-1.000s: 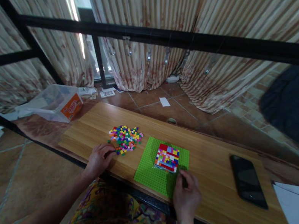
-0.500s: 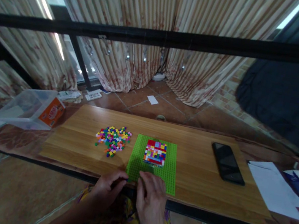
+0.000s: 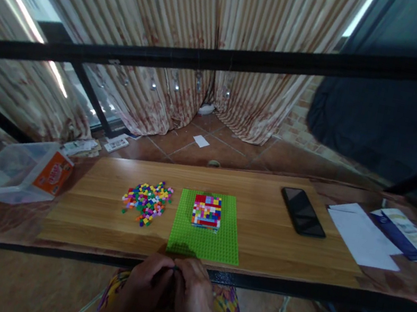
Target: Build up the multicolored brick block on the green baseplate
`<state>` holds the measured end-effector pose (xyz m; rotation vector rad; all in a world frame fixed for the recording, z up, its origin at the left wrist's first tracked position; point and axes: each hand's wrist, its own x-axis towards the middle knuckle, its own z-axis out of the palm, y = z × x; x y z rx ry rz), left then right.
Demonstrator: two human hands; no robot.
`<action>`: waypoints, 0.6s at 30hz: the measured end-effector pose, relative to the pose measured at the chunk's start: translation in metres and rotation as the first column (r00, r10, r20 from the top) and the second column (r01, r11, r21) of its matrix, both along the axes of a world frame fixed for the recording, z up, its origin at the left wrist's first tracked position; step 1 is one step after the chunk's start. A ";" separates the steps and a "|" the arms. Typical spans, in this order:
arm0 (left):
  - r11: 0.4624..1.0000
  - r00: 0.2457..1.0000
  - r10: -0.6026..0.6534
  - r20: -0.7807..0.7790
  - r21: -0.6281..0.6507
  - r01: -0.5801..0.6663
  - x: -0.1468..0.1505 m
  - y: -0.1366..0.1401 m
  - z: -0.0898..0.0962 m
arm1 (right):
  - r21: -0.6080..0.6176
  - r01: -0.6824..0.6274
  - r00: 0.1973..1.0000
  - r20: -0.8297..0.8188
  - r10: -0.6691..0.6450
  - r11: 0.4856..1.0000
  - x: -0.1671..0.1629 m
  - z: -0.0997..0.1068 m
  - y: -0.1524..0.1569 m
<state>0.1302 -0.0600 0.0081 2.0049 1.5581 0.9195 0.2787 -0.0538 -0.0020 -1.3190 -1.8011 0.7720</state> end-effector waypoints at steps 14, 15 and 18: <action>0.990 1.000 0.013 -0.006 0.144 -0.012 0.008 0.006 0.001 | -0.135 0.054 0.995 -0.072 -0.064 0.989 0.000 0.008 0.001; 0.989 1.000 0.025 0.001 0.148 -0.025 0.008 0.007 0.001 | -0.135 0.075 0.994 -0.070 -0.085 0.988 0.000 0.010 0.002; 0.982 0.998 0.064 0.003 0.179 -0.064 0.007 0.011 0.003 | -0.132 0.133 0.989 -0.053 -0.140 0.982 0.003 0.013 0.007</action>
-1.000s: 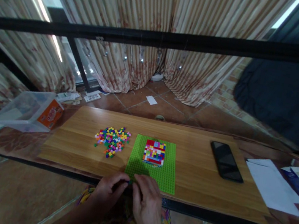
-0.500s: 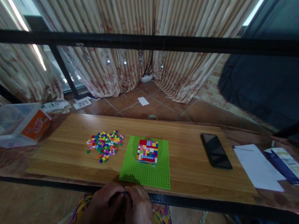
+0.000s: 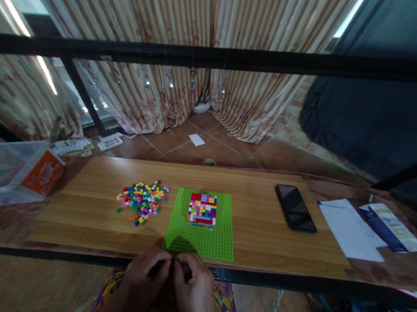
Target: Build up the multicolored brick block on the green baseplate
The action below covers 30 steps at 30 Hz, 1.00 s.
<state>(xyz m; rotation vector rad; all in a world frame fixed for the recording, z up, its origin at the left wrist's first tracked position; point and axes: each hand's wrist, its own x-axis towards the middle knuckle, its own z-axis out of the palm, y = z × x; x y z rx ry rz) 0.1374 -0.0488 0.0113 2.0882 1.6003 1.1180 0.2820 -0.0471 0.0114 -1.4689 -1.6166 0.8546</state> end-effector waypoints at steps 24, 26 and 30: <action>0.995 0.992 0.075 -0.101 0.079 -0.067 -0.047 0.042 -0.021 | 0.408 0.158 0.972 0.094 -0.214 0.899 0.026 -0.005 0.096; 0.995 0.992 0.072 -0.103 0.076 -0.064 -0.047 0.042 -0.021 | 0.405 0.164 0.969 0.103 -0.224 0.899 0.026 -0.008 0.097; 0.994 0.991 0.083 -0.110 0.083 -0.074 -0.046 0.042 -0.023 | 0.375 0.194 0.969 0.070 -0.237 0.906 0.024 -0.008 0.095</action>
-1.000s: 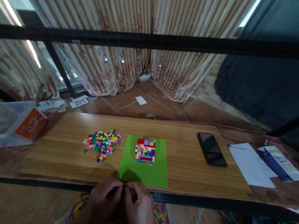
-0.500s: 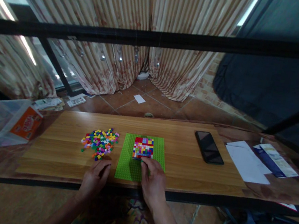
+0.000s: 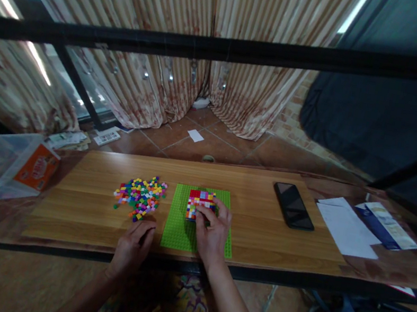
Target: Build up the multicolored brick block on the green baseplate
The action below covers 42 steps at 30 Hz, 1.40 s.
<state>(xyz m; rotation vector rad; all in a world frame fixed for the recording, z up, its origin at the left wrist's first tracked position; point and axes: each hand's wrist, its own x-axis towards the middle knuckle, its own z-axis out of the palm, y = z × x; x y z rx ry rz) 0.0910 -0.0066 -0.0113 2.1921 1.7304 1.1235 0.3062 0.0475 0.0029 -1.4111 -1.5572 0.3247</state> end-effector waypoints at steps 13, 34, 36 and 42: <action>1.000 1.000 -0.012 -0.001 0.001 0.012 -0.001 0.000 -0.003 | -0.132 0.021 0.910 -0.408 -0.074 0.991 -0.008 -0.009 0.003; 0.990 0.991 -0.068 0.118 -0.115 0.082 0.020 0.015 0.031 | -0.124 0.034 0.803 -0.588 -0.101 0.992 -0.001 -0.016 0.005; 0.988 0.989 -0.111 0.095 -0.098 0.120 0.028 0.023 0.039 | -0.109 0.034 0.794 -0.601 -0.093 0.993 0.003 -0.017 0.003; 0.983 0.985 -0.172 0.010 -0.062 0.172 0.055 0.052 0.048 | -0.103 0.018 0.789 -0.610 -0.078 0.994 0.009 -0.019 0.000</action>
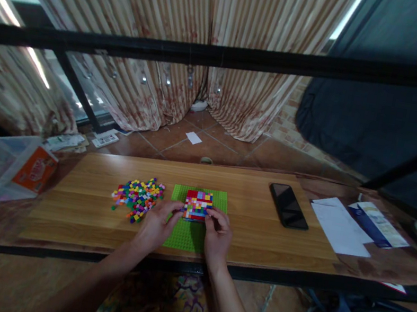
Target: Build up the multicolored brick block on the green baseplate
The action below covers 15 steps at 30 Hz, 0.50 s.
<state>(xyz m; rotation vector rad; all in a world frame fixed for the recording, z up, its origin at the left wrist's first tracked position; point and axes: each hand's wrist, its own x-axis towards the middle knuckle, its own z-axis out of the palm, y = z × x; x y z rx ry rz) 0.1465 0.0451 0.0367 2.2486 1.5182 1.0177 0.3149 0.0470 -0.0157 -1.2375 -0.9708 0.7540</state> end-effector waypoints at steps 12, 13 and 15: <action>0.989 0.960 -0.143 -0.239 -0.004 0.147 0.014 0.021 0.010 | 0.034 -0.044 0.998 0.045 0.042 0.998 0.002 -0.003 -0.001; 0.990 0.961 -0.138 -0.241 0.001 0.142 0.015 0.021 0.009 | 0.032 -0.043 0.998 0.051 0.042 0.999 0.003 -0.003 -0.001; 0.993 0.969 -0.116 -0.219 0.012 0.121 0.017 0.020 0.008 | 0.028 -0.043 0.997 0.062 0.041 0.999 0.002 -0.003 -0.001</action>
